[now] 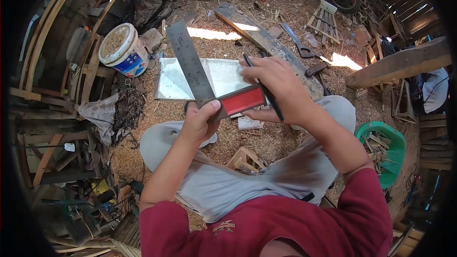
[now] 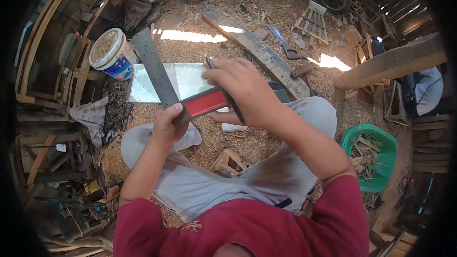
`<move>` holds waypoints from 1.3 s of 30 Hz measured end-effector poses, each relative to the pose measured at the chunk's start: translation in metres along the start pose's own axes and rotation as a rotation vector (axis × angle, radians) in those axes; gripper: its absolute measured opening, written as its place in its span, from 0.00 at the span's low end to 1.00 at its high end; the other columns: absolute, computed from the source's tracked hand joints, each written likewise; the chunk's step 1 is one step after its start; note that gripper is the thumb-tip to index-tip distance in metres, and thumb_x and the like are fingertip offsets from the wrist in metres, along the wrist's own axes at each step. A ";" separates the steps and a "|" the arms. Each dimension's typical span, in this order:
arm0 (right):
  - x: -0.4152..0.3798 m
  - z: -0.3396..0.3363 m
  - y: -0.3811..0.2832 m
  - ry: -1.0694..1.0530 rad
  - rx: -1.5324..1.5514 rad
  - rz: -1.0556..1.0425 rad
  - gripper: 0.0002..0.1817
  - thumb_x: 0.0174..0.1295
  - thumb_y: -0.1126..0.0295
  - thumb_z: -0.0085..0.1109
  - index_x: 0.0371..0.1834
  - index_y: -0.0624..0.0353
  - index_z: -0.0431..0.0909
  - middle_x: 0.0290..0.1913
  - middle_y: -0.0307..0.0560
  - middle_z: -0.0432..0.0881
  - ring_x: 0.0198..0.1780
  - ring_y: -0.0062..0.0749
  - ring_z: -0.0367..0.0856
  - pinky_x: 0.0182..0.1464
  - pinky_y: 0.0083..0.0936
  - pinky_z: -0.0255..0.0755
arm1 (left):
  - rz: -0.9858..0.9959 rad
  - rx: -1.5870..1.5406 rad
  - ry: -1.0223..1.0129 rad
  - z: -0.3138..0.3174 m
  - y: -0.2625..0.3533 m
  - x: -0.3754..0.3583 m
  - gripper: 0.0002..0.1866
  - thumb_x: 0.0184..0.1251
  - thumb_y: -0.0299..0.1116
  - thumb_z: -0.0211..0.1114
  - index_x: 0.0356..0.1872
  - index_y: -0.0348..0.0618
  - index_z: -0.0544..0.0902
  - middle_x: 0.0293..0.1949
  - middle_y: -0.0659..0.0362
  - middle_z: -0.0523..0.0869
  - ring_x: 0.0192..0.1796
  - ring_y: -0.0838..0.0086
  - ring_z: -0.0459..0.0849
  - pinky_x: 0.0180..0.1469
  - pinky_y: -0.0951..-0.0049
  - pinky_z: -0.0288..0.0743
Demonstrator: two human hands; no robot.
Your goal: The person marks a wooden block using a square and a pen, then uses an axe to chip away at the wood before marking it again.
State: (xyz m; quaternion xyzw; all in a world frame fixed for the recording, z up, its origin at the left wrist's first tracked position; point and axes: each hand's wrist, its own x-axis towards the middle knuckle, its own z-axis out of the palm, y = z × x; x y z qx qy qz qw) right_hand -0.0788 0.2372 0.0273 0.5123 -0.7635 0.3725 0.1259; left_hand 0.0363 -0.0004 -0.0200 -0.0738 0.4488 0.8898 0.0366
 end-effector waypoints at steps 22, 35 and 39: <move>-0.001 0.009 -0.010 -0.059 0.100 -0.071 0.22 0.55 0.58 0.82 0.52 0.49 0.89 0.49 0.43 0.83 0.51 0.43 0.81 0.57 0.42 0.73 | -0.030 -0.377 0.021 -0.015 -0.002 0.005 0.25 0.74 0.45 0.59 0.63 0.40 0.84 0.57 0.52 0.92 0.60 0.58 0.91 0.70 0.52 0.82; -0.003 0.016 -0.011 -0.040 0.020 -0.114 0.18 0.59 0.56 0.80 0.51 0.43 0.90 0.53 0.39 0.85 0.52 0.38 0.82 0.60 0.41 0.70 | 0.022 -0.324 0.016 -0.006 0.001 0.002 0.18 0.77 0.40 0.59 0.57 0.39 0.86 0.52 0.54 0.93 0.57 0.63 0.92 0.70 0.57 0.80; -0.003 0.015 -0.009 -0.020 0.010 -0.127 0.21 0.54 0.59 0.85 0.52 0.45 0.93 0.53 0.41 0.86 0.50 0.40 0.81 0.59 0.41 0.69 | 0.036 -0.356 -0.001 -0.011 0.000 0.003 0.20 0.77 0.41 0.59 0.60 0.39 0.85 0.53 0.54 0.93 0.58 0.63 0.92 0.69 0.58 0.81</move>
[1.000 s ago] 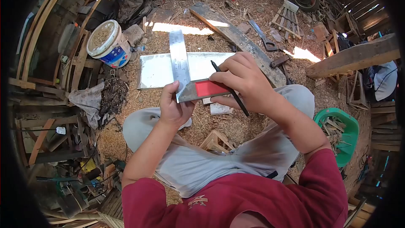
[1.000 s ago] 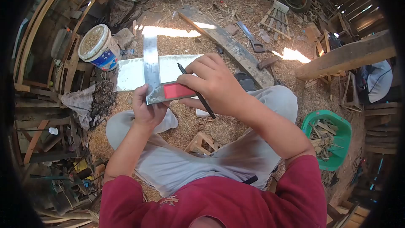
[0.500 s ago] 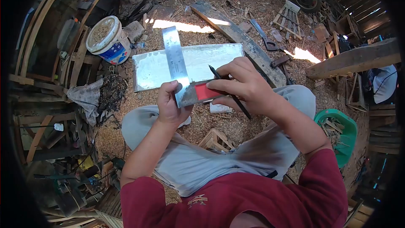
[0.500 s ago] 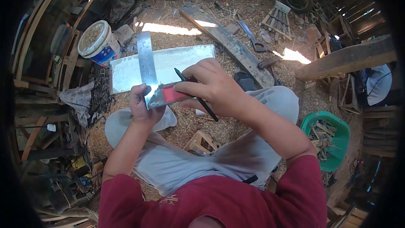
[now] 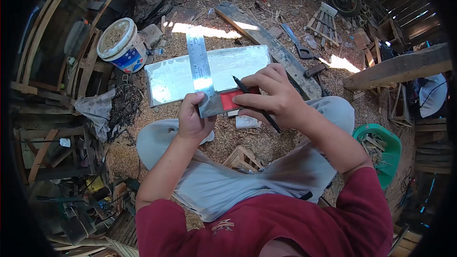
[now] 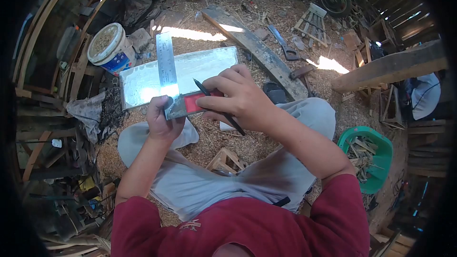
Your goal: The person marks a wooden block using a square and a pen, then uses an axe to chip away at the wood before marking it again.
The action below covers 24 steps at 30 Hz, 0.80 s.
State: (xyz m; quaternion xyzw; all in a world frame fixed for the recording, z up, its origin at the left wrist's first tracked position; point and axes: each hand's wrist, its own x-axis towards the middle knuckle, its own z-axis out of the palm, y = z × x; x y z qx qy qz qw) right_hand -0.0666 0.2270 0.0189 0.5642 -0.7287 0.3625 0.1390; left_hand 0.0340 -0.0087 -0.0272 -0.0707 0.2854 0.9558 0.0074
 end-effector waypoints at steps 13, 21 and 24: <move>0.000 0.006 0.001 -0.004 -0.039 -0.044 0.21 0.54 0.58 0.83 0.53 0.42 0.94 0.55 0.38 0.87 0.51 0.37 0.83 0.60 0.42 0.68 | -0.034 -0.051 0.019 -0.002 0.000 0.002 0.19 0.81 0.41 0.56 0.61 0.40 0.83 0.54 0.54 0.92 0.59 0.63 0.92 0.71 0.57 0.80; 0.001 0.008 0.000 0.006 0.065 0.002 0.23 0.53 0.60 0.84 0.54 0.48 0.92 0.54 0.42 0.87 0.52 0.41 0.83 0.58 0.42 0.72 | -0.030 -0.052 0.026 -0.010 -0.003 0.004 0.21 0.82 0.41 0.54 0.65 0.39 0.81 0.57 0.52 0.91 0.61 0.62 0.90 0.73 0.55 0.79; 0.000 0.007 -0.001 0.005 0.087 0.035 0.24 0.53 0.61 0.85 0.54 0.50 0.92 0.54 0.43 0.87 0.52 0.43 0.83 0.57 0.42 0.74 | -0.030 -0.056 -0.005 -0.007 -0.002 0.004 0.23 0.81 0.40 0.54 0.68 0.37 0.79 0.60 0.52 0.89 0.64 0.62 0.89 0.73 0.55 0.79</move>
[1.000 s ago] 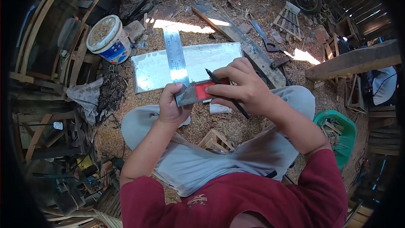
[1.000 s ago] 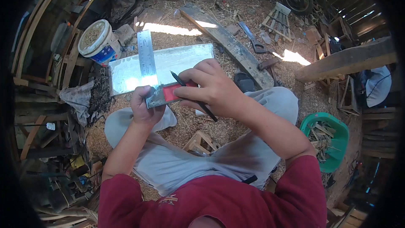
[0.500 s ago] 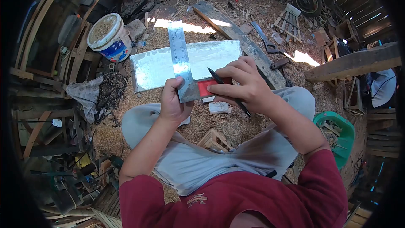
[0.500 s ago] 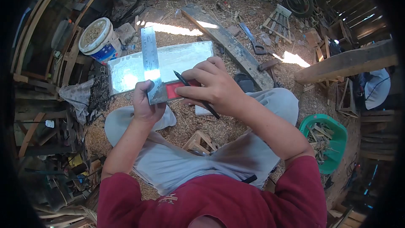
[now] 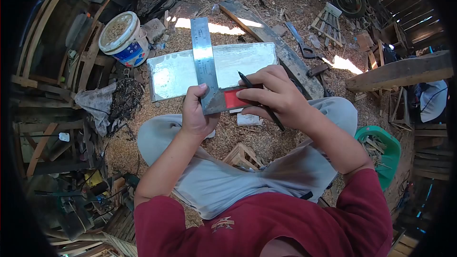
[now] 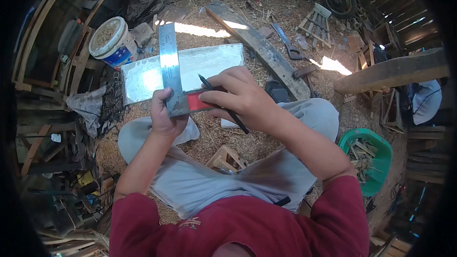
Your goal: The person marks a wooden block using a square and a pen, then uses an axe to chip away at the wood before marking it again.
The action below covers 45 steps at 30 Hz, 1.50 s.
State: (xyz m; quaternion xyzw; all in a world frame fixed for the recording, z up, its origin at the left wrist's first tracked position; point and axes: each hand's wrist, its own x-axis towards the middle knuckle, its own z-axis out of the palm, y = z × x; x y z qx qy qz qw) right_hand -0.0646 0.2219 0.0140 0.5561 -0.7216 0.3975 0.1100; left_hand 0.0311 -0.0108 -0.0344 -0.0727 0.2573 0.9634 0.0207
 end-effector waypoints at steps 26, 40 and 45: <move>0.002 -0.003 0.000 0.005 -0.010 -0.073 0.21 0.52 0.61 0.85 0.51 0.48 0.93 0.54 0.42 0.87 0.51 0.41 0.83 0.57 0.42 0.73 | 0.011 -0.062 -0.032 -0.004 0.003 -0.002 0.22 0.82 0.42 0.53 0.66 0.40 0.81 0.58 0.52 0.90 0.61 0.62 0.91 0.71 0.54 0.82; 0.001 -0.003 -0.001 0.018 -0.021 -0.033 0.20 0.54 0.61 0.85 0.50 0.46 0.93 0.53 0.41 0.87 0.50 0.41 0.82 0.57 0.43 0.72 | 0.029 -0.014 0.042 0.005 0.001 -0.004 0.21 0.80 0.40 0.55 0.64 0.39 0.81 0.54 0.53 0.91 0.58 0.63 0.91 0.68 0.55 0.83; 0.000 -0.002 -0.002 0.020 -0.022 -0.035 0.19 0.54 0.61 0.86 0.50 0.46 0.93 0.53 0.41 0.87 0.50 0.41 0.81 0.57 0.43 0.71 | -0.014 -0.045 -0.027 -0.007 0.001 -0.003 0.25 0.76 0.39 0.56 0.69 0.40 0.79 0.60 0.53 0.90 0.63 0.61 0.90 0.73 0.53 0.80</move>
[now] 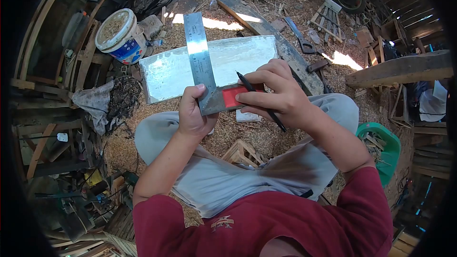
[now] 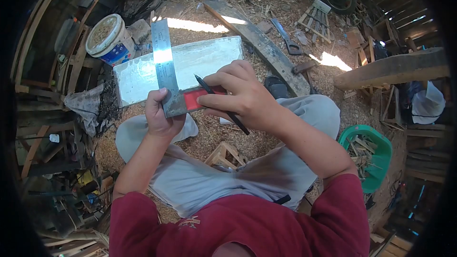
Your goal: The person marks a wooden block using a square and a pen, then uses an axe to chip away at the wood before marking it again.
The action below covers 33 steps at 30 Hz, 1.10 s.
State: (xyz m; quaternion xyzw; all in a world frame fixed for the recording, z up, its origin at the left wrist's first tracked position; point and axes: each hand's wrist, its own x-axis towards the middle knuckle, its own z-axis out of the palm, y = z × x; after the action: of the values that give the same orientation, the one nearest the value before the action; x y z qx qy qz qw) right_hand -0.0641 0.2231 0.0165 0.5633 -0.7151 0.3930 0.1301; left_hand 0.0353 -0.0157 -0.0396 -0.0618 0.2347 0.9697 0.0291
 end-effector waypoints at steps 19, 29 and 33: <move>0.001 -0.001 0.001 -0.018 -0.026 0.006 0.20 0.52 0.60 0.85 0.49 0.47 0.93 0.52 0.41 0.87 0.50 0.41 0.82 0.60 0.43 0.70 | 0.046 0.171 0.207 0.014 -0.004 0.003 0.21 0.81 0.36 0.55 0.67 0.38 0.79 0.60 0.51 0.90 0.63 0.60 0.90 0.74 0.53 0.79; -0.002 -0.002 0.005 -0.085 0.005 0.069 0.22 0.49 0.58 0.86 0.49 0.46 0.93 0.51 0.39 0.87 0.53 0.40 0.82 0.64 0.43 0.67 | -0.037 0.119 0.301 0.004 -0.007 0.007 0.21 0.81 0.37 0.57 0.67 0.35 0.78 0.60 0.51 0.89 0.62 0.63 0.90 0.71 0.56 0.81; -0.002 -0.002 0.007 -0.133 0.032 0.104 0.23 0.51 0.56 0.87 0.51 0.46 0.93 0.51 0.38 0.87 0.54 0.40 0.82 0.64 0.42 0.67 | -0.063 0.143 0.317 0.010 -0.009 0.007 0.22 0.81 0.36 0.56 0.68 0.35 0.77 0.61 0.51 0.88 0.63 0.62 0.89 0.72 0.55 0.80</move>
State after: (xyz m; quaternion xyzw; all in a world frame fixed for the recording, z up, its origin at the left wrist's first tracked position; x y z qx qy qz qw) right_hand -0.0700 0.2264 0.0134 0.5521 -0.7442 0.3723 0.0529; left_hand 0.0278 -0.0024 -0.0357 -0.2191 0.3028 0.9271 0.0264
